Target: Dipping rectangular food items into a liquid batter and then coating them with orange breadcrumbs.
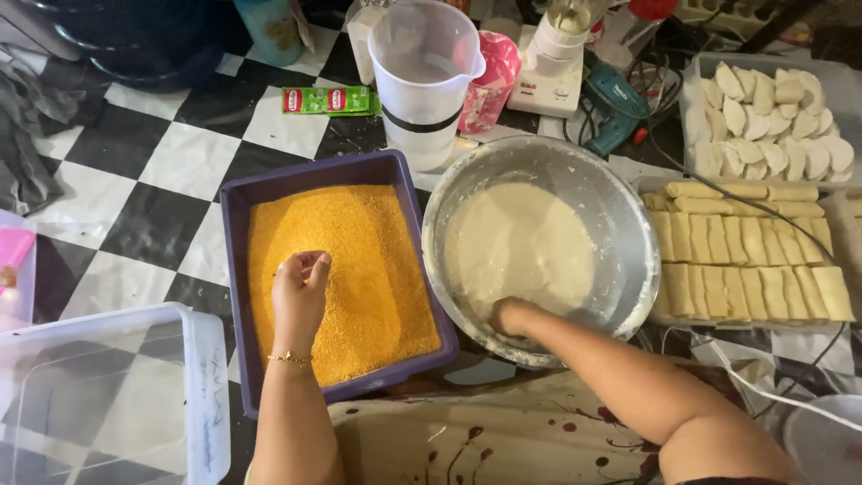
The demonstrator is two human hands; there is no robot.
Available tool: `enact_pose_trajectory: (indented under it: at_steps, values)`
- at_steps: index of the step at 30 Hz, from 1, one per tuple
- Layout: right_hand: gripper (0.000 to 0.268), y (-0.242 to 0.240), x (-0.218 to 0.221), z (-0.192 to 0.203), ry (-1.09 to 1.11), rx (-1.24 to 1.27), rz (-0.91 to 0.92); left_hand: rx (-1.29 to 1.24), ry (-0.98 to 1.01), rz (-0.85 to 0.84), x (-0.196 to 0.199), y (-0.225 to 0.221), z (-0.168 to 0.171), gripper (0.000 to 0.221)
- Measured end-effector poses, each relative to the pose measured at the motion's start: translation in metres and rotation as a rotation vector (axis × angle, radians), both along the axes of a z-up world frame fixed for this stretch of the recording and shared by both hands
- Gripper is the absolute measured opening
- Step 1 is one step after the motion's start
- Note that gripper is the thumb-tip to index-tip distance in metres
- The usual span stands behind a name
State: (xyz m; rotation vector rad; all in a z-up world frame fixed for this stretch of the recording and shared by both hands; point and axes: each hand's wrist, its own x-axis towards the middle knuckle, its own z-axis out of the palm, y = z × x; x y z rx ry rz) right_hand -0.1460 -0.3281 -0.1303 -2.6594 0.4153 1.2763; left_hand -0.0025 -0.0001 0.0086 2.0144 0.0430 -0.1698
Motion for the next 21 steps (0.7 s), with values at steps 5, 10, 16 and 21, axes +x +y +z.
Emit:
enact_pose_trajectory:
  at_steps: [5, 10, 16, 21]
  values:
    - [0.033, -0.006, 0.02, 0.049, -0.094, 0.402, -0.286, 0.008, -0.006, -0.006, 0.002, 0.003, -0.003, 0.028]
    - [0.052, -0.05, 0.046, 0.077, -0.387, 0.844, -0.837, 0.021, -0.082, 0.14, 0.013, 0.013, -0.031, 0.039]
    - [0.038, -0.155, 0.097, -0.015, -0.741, -0.024, -0.503, -0.009, -0.297, 0.673, 0.025, 0.063, -0.012, 0.071]
    - [0.055, -0.145, 0.151, -0.055, -0.814, 0.034, -0.762, -0.079, -0.175, 0.549, 0.033, 0.037, -0.032, 0.068]
